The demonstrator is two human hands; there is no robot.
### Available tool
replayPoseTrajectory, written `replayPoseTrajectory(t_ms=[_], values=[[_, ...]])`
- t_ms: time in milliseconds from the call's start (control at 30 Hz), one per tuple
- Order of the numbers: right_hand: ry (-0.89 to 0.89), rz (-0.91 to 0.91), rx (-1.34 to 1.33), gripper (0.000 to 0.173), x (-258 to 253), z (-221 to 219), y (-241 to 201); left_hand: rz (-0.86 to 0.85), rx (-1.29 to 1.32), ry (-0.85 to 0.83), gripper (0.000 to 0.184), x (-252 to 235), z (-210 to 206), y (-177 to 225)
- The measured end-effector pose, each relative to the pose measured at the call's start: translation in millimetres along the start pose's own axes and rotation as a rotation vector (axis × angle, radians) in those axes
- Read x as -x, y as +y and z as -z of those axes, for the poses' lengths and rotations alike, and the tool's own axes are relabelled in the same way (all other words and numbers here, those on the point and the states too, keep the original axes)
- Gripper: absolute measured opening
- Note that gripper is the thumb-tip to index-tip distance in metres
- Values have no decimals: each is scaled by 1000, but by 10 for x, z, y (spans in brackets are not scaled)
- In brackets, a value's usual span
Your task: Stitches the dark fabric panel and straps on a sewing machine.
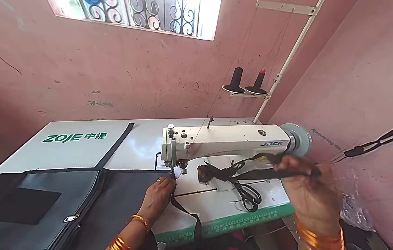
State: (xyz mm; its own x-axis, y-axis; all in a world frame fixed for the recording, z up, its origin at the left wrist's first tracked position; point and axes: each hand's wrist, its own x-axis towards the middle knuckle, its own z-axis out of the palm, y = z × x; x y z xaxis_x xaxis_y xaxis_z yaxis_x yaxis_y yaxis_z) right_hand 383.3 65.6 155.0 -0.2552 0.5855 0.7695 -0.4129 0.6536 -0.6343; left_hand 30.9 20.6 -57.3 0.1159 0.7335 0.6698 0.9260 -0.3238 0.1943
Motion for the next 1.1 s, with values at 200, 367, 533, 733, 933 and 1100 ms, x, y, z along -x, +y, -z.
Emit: replayPoseTrajectory(t_ms=[200,367,533,733,933,1100], values=[[-708,-110,518,22,743,-481,663,-5,1,2,17,-1,14,7],[-432,-267,765,22,1027,-485,977,2,-11,0,18,-7,-9,3],[-127,-332,1138,25,654,-202,953,3,0,11,18,-9,-15,-6],[-160,-346,1182,21,693,-169,1325,7,-11,7,18,-6,-5,5],[495,-161,777,17,85,218,456,9,5,7,18,0,-8,4],[-159,-712,1188,39,366,-314,757,20,18,24,17,-9,-28,-5]])
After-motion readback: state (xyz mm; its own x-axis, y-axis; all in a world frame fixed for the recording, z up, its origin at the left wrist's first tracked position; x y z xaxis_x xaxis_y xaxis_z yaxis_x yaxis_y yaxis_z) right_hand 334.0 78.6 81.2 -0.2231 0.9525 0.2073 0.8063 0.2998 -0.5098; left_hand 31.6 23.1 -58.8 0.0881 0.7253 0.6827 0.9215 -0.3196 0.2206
